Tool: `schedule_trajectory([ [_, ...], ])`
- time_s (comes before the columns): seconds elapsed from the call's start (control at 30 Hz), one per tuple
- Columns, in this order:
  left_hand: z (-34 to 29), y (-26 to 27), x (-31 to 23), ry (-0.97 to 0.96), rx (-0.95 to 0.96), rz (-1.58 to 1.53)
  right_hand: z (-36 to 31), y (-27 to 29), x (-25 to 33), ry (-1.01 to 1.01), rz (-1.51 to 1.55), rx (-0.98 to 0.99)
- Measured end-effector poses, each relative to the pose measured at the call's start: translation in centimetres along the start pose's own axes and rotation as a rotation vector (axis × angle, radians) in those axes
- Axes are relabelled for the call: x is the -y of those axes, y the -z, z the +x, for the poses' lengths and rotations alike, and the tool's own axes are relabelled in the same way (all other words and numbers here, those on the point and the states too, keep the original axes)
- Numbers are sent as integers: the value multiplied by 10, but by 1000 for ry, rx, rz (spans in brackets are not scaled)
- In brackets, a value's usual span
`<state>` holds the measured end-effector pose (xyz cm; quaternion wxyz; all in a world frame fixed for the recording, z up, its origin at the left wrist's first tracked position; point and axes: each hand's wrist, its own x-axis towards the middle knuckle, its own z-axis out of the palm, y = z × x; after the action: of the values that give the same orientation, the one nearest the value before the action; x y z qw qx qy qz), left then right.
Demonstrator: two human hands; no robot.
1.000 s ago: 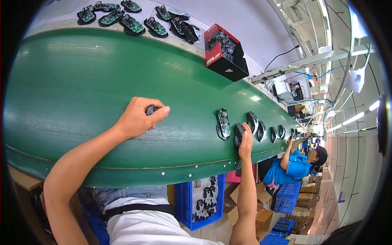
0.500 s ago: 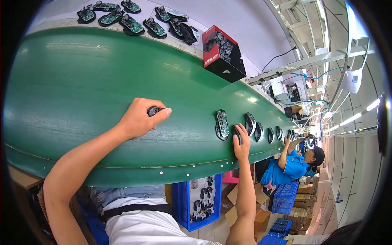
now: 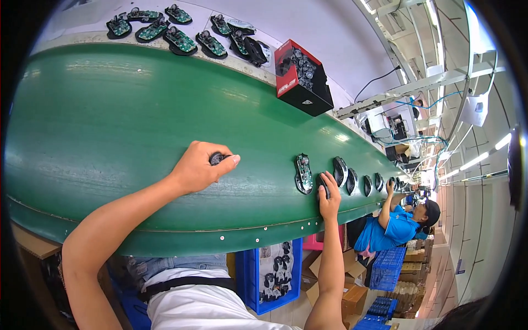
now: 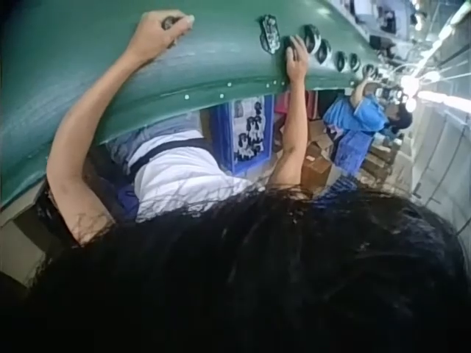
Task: The person assembles computer mice on a conveyor belt by installing scroll wheel components into mouse bases by hand and attaching upper mouse casings onto the bases.
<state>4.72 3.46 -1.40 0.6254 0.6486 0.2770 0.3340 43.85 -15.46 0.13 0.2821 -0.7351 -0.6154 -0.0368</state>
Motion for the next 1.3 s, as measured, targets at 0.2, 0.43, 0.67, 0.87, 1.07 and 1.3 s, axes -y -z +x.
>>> schedule_trajectory([
  [0.2,-1,-2,4,-25,-13,-48,-4,2,-7,14,-20,-20],
  [0.43,-1,-6,4,-94,-34,25,23,-30,65,26,-162,12],
  [0.67,-14,-4,9,-319,-70,185,35,-74,116,-22,-168,50],
  [0.87,-10,4,1,-316,-86,277,72,-94,142,31,30,67],
  [1.07,4,82,4,-360,-557,334,121,-112,246,191,423,244],
  [1.3,47,115,67,-359,-663,571,188,-185,429,677,560,439],
])
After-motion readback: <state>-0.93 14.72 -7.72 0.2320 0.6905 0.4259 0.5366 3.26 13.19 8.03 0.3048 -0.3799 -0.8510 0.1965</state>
